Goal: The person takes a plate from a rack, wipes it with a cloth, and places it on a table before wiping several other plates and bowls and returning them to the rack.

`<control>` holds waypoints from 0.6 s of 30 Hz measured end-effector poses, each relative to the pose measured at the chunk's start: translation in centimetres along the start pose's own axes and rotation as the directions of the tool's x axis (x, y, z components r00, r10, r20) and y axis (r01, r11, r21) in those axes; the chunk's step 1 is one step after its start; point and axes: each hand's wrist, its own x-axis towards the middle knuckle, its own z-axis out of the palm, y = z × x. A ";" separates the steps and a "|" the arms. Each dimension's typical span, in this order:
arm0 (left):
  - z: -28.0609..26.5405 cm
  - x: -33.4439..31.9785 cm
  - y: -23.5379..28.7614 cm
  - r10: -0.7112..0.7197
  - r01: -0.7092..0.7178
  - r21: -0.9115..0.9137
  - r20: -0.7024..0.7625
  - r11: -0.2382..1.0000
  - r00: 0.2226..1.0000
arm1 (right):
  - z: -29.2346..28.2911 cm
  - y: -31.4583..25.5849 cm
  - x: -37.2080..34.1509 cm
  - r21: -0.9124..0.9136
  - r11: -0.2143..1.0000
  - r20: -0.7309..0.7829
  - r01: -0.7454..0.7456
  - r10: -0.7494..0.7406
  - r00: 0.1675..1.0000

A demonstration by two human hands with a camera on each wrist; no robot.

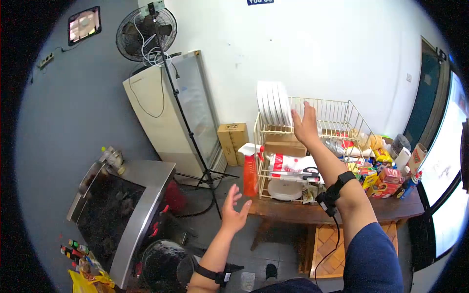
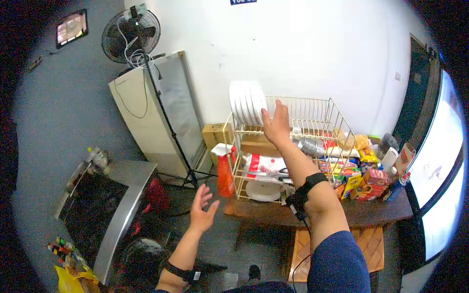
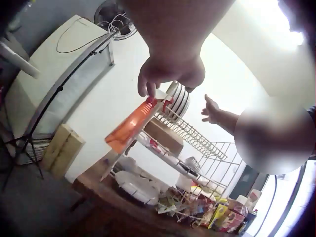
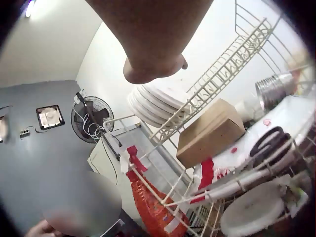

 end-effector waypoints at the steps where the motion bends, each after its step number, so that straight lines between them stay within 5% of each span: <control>1: -0.7 -2.0 0.0 -0.049 0.049 -0.010 0.016 0.999 0.999 | -1.0 -0.4 -1.4 -0.013 1.000 -0.030 0.021 -0.021 0.999; 9: -7.7 -24.9 -7.2 -0.397 0.387 0.091 0.166 0.917 0.903 | -10.3 -4.6 -19.4 0.120 0.985 0.101 -0.127 0.115 0.988; 11: -9.8 -31.5 -3.7 -0.599 0.562 0.213 0.199 0.799 0.776 | -12.6 -5.5 -25.7 0.165 0.932 0.269 -0.323 0.273 0.924; 13: -11.8 -39.2 -3.6 -0.732 0.690 0.246 0.185 0.680 0.655 | -14.6 -7.3 -32.9 0.102 0.941 0.286 -0.324 0.284 0.915; 14: -13.3 -44.6 -7.0 -0.695 0.624 0.330 0.176 0.709 0.697 | -16.3 -9.3 -35.8 0.120 0.916 0.342 -0.382 0.323 0.882; 15: -14.0 -47.2 -2.6 -0.792 0.726 0.335 0.130 0.601 0.596 | -17.3 -10.4 -38.4 0.063 0.861 0.503 -0.505 0.410 0.761; 16: -15.7 -56.3 -13.4 -0.663 0.603 0.306 0.151 0.737 0.734 | -17.1 -10.2 -42.0 0.018 0.848 0.587 -0.530 0.420 0.692; 18: -17.8 -64.3 -12.0 -0.862 0.766 0.409 0.123 0.495 0.492 | -17.7 -11.7 -47.6 -0.036 0.827 0.763 -0.561 0.386 0.519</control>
